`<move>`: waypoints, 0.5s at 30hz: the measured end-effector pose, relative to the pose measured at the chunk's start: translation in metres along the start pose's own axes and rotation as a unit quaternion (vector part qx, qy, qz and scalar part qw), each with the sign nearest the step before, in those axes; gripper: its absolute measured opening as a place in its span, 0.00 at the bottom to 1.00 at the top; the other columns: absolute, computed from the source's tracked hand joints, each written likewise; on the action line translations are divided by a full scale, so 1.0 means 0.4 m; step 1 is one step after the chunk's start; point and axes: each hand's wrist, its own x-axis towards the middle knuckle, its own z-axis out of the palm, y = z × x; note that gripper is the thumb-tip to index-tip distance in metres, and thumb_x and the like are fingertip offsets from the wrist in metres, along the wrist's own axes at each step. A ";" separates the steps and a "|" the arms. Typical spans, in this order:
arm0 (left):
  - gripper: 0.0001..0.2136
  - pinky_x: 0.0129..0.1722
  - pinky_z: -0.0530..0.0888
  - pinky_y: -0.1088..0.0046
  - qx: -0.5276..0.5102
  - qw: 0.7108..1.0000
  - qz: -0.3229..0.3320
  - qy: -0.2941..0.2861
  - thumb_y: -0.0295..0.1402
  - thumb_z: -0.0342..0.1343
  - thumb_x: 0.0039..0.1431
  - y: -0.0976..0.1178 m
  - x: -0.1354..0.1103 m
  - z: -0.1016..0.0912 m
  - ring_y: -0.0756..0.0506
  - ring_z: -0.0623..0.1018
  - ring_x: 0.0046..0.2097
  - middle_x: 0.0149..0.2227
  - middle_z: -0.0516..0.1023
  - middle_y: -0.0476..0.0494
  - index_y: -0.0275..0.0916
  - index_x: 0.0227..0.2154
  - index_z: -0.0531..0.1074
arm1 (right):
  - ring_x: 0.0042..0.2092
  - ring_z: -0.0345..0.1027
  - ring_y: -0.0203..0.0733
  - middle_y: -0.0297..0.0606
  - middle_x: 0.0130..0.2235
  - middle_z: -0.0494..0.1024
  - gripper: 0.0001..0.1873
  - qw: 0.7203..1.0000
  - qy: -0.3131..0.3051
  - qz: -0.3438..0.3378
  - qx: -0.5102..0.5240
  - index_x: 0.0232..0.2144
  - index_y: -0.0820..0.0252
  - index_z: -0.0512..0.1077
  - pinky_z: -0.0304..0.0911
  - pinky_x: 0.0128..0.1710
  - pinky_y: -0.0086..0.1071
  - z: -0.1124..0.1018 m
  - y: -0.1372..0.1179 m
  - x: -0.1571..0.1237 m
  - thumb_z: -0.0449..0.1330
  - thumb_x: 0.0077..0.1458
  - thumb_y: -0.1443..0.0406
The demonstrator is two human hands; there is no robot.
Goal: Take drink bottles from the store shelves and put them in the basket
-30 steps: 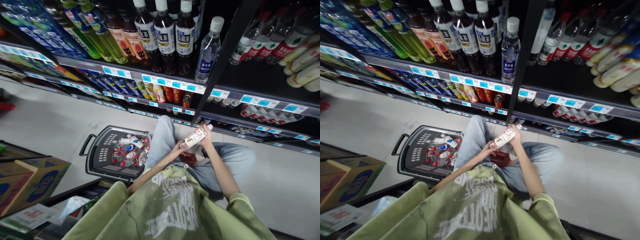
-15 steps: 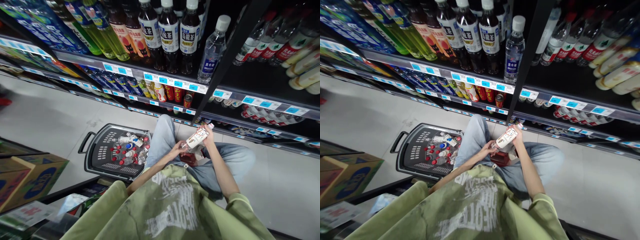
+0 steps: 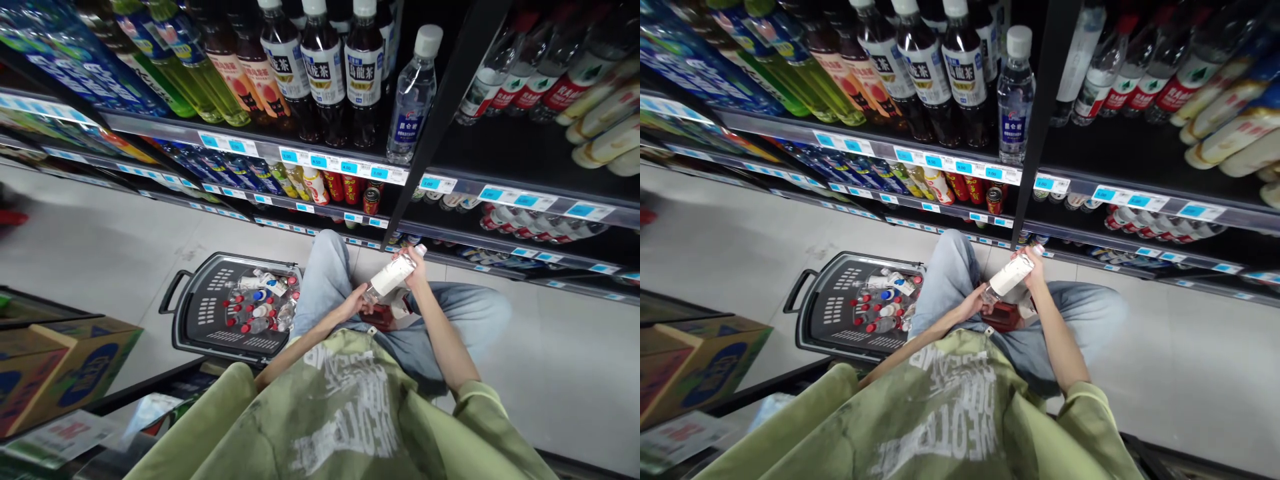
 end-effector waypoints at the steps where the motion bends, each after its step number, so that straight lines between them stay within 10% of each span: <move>1: 0.35 0.28 0.68 0.70 -0.001 1.000 0.012 0.009 0.66 0.61 0.55 -0.001 0.001 0.003 0.45 0.77 0.29 0.36 0.81 0.37 0.33 0.42 0.75 | 0.27 0.75 0.40 0.31 0.25 0.76 0.17 1.000 0.005 -0.001 0.004 0.23 0.55 0.68 0.74 0.30 0.35 0.000 0.003 0.002 0.70 0.55 0.58; 8: 0.38 0.48 0.75 0.68 0.066 0.985 0.129 0.098 0.40 0.79 0.41 -0.001 0.008 0.009 0.43 0.79 0.47 0.49 0.80 0.42 0.40 0.55 0.69 | 0.27 0.76 0.37 0.29 0.25 0.77 0.19 0.999 0.041 -0.019 0.011 0.24 0.56 0.67 0.72 0.29 0.30 -0.003 0.012 0.010 0.73 0.54 0.58; 15: 0.40 0.27 0.67 0.74 0.070 0.992 0.094 0.051 0.47 0.75 0.49 -0.012 0.003 -0.011 0.53 0.73 0.24 0.38 0.81 0.47 0.38 0.61 0.63 | 0.29 0.77 0.38 0.30 0.26 0.79 0.15 0.999 0.025 -0.013 0.016 0.25 0.56 0.70 0.75 0.34 0.32 -0.006 0.008 0.010 0.72 0.55 0.60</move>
